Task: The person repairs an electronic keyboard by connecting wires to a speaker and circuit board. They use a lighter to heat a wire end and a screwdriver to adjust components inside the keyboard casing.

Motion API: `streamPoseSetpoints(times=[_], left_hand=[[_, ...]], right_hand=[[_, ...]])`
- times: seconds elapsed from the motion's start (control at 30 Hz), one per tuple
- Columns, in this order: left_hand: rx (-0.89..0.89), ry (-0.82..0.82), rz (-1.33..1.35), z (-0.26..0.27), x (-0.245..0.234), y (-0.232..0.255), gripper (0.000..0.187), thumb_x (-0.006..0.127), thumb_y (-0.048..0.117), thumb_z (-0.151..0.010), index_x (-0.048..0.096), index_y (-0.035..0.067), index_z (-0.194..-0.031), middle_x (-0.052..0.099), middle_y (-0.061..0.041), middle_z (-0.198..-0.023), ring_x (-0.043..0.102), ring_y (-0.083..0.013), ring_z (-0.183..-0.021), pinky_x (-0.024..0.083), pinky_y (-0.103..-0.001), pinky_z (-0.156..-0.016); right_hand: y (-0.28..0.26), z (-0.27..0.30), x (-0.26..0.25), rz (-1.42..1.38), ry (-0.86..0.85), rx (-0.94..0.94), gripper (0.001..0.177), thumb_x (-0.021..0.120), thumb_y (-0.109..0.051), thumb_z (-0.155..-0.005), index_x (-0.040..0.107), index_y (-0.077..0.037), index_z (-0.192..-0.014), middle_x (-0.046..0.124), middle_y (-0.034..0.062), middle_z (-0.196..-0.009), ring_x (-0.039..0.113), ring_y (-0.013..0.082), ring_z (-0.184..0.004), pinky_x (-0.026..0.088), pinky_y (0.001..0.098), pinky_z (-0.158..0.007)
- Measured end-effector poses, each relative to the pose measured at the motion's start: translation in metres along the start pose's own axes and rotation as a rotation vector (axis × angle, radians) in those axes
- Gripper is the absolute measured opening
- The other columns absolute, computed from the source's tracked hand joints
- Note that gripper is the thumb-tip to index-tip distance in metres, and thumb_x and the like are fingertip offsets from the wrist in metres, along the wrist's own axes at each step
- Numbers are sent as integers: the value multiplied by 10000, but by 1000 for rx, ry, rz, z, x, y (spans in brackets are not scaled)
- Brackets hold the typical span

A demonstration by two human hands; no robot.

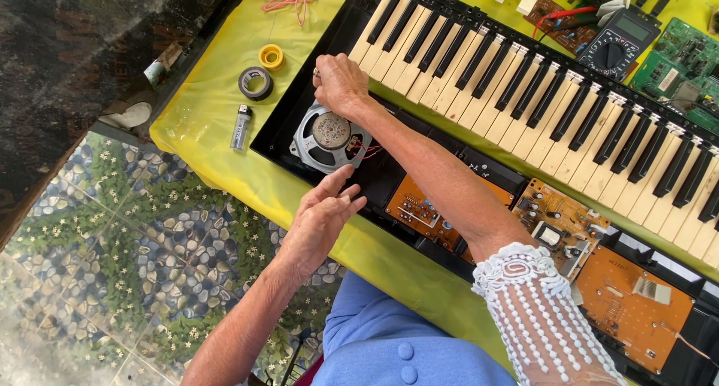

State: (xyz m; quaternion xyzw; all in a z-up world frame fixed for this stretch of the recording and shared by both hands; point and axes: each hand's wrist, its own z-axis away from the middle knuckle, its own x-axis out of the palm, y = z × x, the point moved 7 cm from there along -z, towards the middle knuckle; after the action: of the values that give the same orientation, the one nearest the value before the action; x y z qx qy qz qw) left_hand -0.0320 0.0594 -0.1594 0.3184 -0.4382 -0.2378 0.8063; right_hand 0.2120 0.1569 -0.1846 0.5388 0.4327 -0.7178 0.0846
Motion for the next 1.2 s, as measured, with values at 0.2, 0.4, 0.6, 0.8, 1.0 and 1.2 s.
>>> streamPoseSetpoints(times=[0.2,0.4,0.6,0.8,1.0,1.2], left_hand=[[24,-9,5,3,2,-1,706,633,89,-799,480,0,-1482,442,-112,-1610,419,-365,-1486,449,-488,-1158],[77,-104,-106,25,16,18,657,630,182,-835,512,-6,-1453,495,-129,-1563,450,-288,-1461,435,-481,-1170],[518,73,-765,50,1,72,337,562,96,-978,606,103,-1312,484,-165,-1542,515,-257,-1354,489,-430,-1063],[784,283,-1286,35,-35,99,399,639,73,-929,580,61,-1323,694,-171,-1236,694,-249,-1059,590,-399,-902],[619,308,-1703,-16,-54,99,570,760,214,-892,550,98,-1409,683,-100,-1225,542,-278,-1094,392,-447,-903],[315,273,-1837,-49,-61,113,612,776,332,-831,618,130,-1386,720,-77,-1175,558,-318,-1093,375,-498,-862]], right_hand=[[6,0,-2,12,5,26,115,681,-76,-759,638,-176,-799,668,61,-804,663,333,-778,499,482,-596],[2,8,-2,17,67,-6,210,664,6,-751,615,-196,-780,658,0,-734,651,278,-695,476,453,-528],[17,3,7,4,108,-96,165,692,-40,-817,620,-179,-765,607,-55,-615,596,118,-587,561,315,-509],[20,19,-32,20,28,-204,73,705,-158,-921,659,-138,-868,621,-13,-673,585,134,-589,550,295,-530],[36,51,-54,140,-60,-200,49,700,-88,-875,703,-104,-829,646,17,-664,657,188,-629,615,373,-563],[52,73,-43,303,-248,-96,263,764,-161,-921,590,-112,-729,390,-43,-578,468,153,-566,516,337,-537]])
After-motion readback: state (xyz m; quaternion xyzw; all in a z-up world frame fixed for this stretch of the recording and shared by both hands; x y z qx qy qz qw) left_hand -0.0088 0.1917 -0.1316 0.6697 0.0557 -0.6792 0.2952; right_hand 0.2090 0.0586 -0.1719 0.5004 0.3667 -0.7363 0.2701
